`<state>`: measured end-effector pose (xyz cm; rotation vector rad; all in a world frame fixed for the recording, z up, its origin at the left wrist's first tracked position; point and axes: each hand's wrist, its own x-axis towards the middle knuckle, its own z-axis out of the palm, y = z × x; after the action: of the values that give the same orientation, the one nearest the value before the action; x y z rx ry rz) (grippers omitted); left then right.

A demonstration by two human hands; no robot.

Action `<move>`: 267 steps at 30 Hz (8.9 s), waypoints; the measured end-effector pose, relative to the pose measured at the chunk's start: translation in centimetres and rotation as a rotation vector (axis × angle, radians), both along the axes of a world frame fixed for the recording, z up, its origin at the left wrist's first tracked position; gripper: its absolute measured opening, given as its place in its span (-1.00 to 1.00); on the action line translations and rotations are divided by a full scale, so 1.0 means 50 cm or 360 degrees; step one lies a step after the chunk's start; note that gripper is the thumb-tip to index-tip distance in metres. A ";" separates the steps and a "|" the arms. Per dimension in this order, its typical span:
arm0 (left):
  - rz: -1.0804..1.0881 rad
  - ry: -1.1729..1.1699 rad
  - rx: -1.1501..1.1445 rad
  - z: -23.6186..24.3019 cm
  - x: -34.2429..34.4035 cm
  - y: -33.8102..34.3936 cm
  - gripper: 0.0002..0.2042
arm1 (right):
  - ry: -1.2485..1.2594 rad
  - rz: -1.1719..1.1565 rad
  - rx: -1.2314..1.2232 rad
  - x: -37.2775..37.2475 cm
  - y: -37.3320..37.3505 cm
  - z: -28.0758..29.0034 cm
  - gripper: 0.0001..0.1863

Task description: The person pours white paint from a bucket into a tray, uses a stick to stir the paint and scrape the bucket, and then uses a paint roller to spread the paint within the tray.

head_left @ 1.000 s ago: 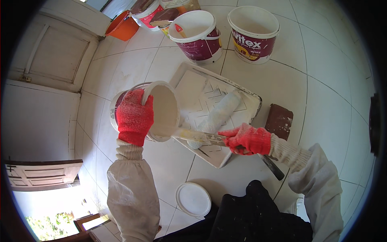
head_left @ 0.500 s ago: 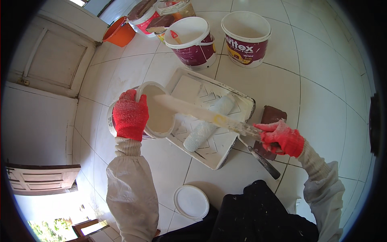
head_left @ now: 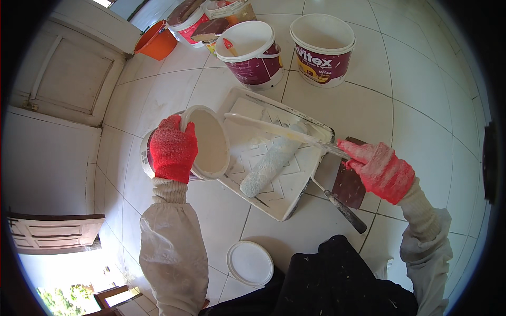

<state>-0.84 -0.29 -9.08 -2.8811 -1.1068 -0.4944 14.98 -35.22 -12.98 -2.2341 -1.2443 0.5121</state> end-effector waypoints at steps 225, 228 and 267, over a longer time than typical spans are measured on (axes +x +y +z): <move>0.0902 -0.1202 -0.0860 -0.022 -0.307 0.074 -0.58 | 0.0525 -0.0571 -0.0369 0.090 0.070 -0.033 -0.56; 0.0901 -0.1173 -0.0848 -0.018 -0.302 0.063 -0.59 | -0.0056 -0.0548 -0.0137 0.078 0.067 -0.052 -0.51; 0.0738 -0.0817 -0.0512 0.031 -0.243 -0.012 -0.66 | 0.1626 -0.0360 -0.0386 -0.187 -0.005 0.000 -0.84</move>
<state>-12.97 -0.91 -7.55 -2.6462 -2.0246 -1.1495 5.62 -35.46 -12.96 -1.7856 -0.3997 1.5091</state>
